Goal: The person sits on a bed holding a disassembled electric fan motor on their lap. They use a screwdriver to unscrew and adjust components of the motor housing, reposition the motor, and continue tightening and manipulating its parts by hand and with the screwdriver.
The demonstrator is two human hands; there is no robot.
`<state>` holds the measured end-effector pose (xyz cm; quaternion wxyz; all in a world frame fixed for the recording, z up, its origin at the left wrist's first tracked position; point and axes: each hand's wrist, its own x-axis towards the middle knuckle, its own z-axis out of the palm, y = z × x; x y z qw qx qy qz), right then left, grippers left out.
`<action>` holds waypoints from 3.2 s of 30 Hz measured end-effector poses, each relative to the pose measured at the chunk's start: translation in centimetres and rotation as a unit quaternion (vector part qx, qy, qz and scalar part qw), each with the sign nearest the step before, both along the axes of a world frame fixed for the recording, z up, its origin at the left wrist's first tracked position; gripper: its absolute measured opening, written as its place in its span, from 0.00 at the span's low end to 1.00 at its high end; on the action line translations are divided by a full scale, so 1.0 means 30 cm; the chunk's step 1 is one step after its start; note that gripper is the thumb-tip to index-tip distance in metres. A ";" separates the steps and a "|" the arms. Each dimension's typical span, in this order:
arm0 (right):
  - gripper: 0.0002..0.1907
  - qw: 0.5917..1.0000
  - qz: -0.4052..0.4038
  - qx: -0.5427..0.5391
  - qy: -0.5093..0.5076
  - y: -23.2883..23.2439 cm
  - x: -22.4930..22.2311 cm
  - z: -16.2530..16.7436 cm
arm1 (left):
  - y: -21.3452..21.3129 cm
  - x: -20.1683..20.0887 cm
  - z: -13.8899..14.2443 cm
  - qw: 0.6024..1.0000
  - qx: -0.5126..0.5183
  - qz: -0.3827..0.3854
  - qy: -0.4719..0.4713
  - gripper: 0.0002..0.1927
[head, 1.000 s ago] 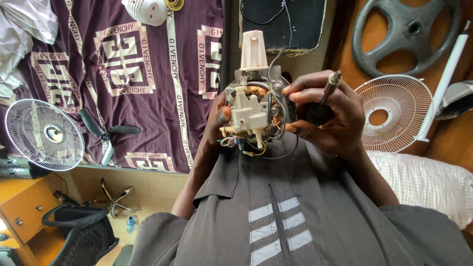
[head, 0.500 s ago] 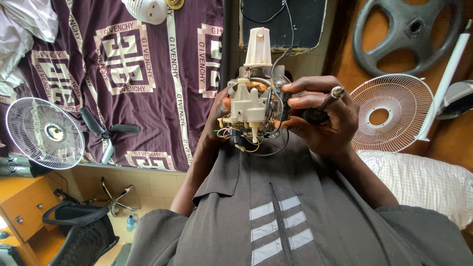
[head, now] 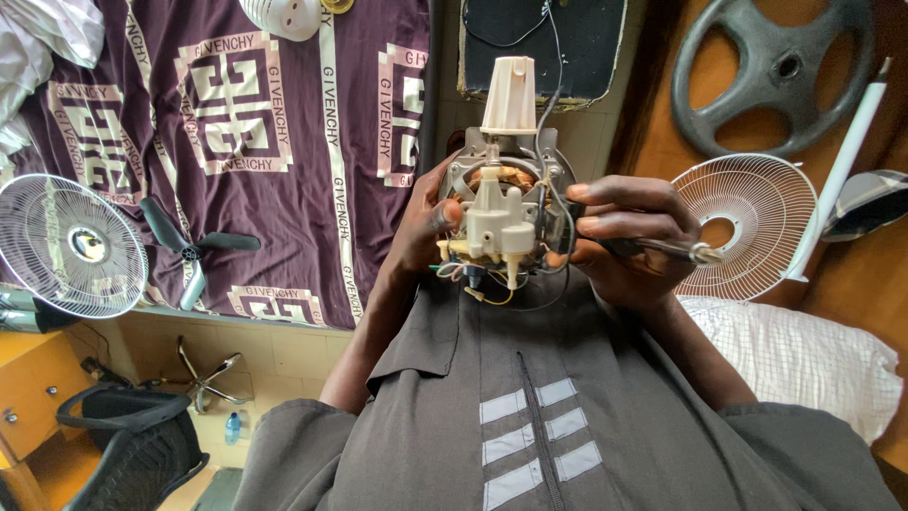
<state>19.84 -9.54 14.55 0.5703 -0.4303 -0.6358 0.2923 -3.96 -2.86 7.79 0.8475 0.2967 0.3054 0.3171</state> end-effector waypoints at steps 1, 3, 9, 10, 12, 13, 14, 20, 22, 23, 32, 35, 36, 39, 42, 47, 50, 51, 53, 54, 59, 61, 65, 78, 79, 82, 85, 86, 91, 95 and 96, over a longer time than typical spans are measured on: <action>0.17 1.000 -0.009 -0.004 0.011 -0.009 -0.002 -0.006 | 0.001 0.001 0.010 1.000 0.010 0.002 0.006 0.63; 0.17 0.999 -0.029 -0.011 0.031 -0.028 -0.004 -0.015 | 0.003 0.008 0.024 0.999 0.031 0.003 0.015 0.65; 0.20 0.999 -0.030 -0.006 -0.020 -0.048 0.019 -0.001 | 0.000 -0.011 0.056 0.998 0.057 -0.021 0.022 0.65; 0.20 1.000 -0.019 -0.014 -0.019 -0.048 0.029 0.006 | -0.004 -0.011 0.059 0.997 0.063 -0.019 0.034 0.65; 0.20 0.999 0.002 -0.029 -0.019 -0.046 0.045 0.018 | -0.008 -0.010 0.063 0.995 0.074 -0.014 0.058 0.64; 0.20 0.999 0.001 -0.032 -0.031 -0.047 0.050 0.026 | -0.010 -0.007 0.065 0.996 0.072 -0.011 0.053 0.64; 0.21 0.998 0.000 -0.036 -0.041 -0.049 0.054 0.031 | -0.012 -0.005 0.067 0.996 0.069 -0.009 0.050 0.63; 0.23 0.995 -0.029 -0.078 -0.049 -0.072 0.052 0.038 | -0.025 0.005 0.098 0.992 0.091 0.004 0.088 0.55; 0.22 0.994 -0.048 -0.084 -0.047 -0.084 0.049 0.032 | -0.026 0.008 0.112 0.991 0.095 0.004 0.096 0.52; 0.22 0.994 -0.057 -0.089 -0.039 -0.088 0.044 0.025 | -0.026 0.010 0.118 0.990 0.098 0.004 0.101 0.51; 0.21 0.993 -0.089 -0.079 0.025 -0.120 0.008 -0.010 | -0.031 0.013 0.140 0.992 0.061 -0.002 0.114 0.51; 0.21 0.992 -0.083 -0.078 0.044 -0.120 0.004 -0.010 | -0.028 0.014 0.136 0.990 0.085 0.002 0.114 0.52; 0.21 0.992 -0.082 -0.079 0.047 -0.120 0.004 -0.011 | -0.029 0.014 0.136 0.988 0.100 0.006 0.113 0.52; 0.20 0.993 -0.088 -0.072 0.021 -0.115 0.010 -0.012 | -0.025 0.005 0.137 0.989 0.097 0.001 0.114 0.52; 0.18 0.995 -0.069 -0.069 0.027 -0.107 0.016 -0.019 | -0.018 -0.002 0.140 0.989 0.097 0.000 0.112 0.53; 0.15 0.995 -0.075 -0.064 0.026 -0.107 0.011 -0.024 | -0.017 -0.008 0.151 0.985 0.110 -0.003 0.132 0.53; 0.16 0.994 -0.080 -0.071 0.034 -0.105 0.009 -0.025 | -0.011 -0.006 0.148 0.987 0.109 -0.005 0.121 0.54; 0.16 0.993 -0.083 -0.076 0.040 -0.103 0.008 -0.026 | -0.012 -0.005 0.147 0.988 0.104 -0.005 0.115 0.54; 0.17 0.994 -0.081 -0.072 0.025 -0.098 0.011 -0.026 | -0.013 -0.004 0.143 0.989 0.095 -0.006 0.112 0.54; 0.18 0.994 -0.079 -0.069 0.017 -0.095 0.012 -0.027 | -0.012 -0.003 0.140 0.990 0.092 -0.006 0.111 0.54; 0.19 0.993 -0.076 -0.087 0.030 -0.097 0.021 -0.021 | -0.009 0.012 0.135 0.989 0.089 -0.008 0.120 0.53; 0.19 0.991 -0.085 -0.093 0.037 -0.103 0.021 -0.020 | -0.011 0.018 0.143 0.989 0.084 -0.007 0.119 0.52; 0.20 0.988 -0.101 -0.099 0.067 -0.112 0.016 -0.025 | -0.005 0.025 0.160 0.989 0.088 -0.004 0.122 0.52; 0.20 0.981 -0.077 -0.115 0.134 -0.103 0.016 -0.050 | 0.025 0.020 0.214 0.988 0.088 -0.016 0.123 0.46; 0.20 0.982 -0.077 -0.114 0.126 -0.102 0.018 -0.049 | 0.025 0.020 0.215 0.987 0.092 -0.019 0.129 0.46; 0.20 0.985 -0.072 -0.112 0.109 -0.089 0.024 -0.048 | 0.030 0.014 0.212 0.985 0.098 -0.019 0.140 0.45; 0.18 0.984 -0.068 -0.129 0.100 -0.069 0.033 -0.040 | 0.030 0.017 0.193 0.989 0.080 -0.009 0.125 0.45; 0.18 0.984 -0.063 -0.139 0.096 -0.061 0.042 -0.035 | 0.030 0.019 0.184 0.990 0.076 -0.007 0.118 0.45; 0.20 0.988 -0.039 -0.137 0.059 -0.029 0.063 -0.019 | 0.024 0.029 0.126 0.990 0.063 -0.016 0.122 0.49; 0.22 0.987 -0.058 -0.138 0.060 -0.015 0.060 -0.019 | 0.012 0.039 0.082 0.990 0.059 -0.020 0.129 0.52; 0.23 0.986 -0.065 -0.136 0.065 -0.012 0.057 -0.021 | 0.010 0.040 0.072 0.991 0.065 -0.015 0.119 0.52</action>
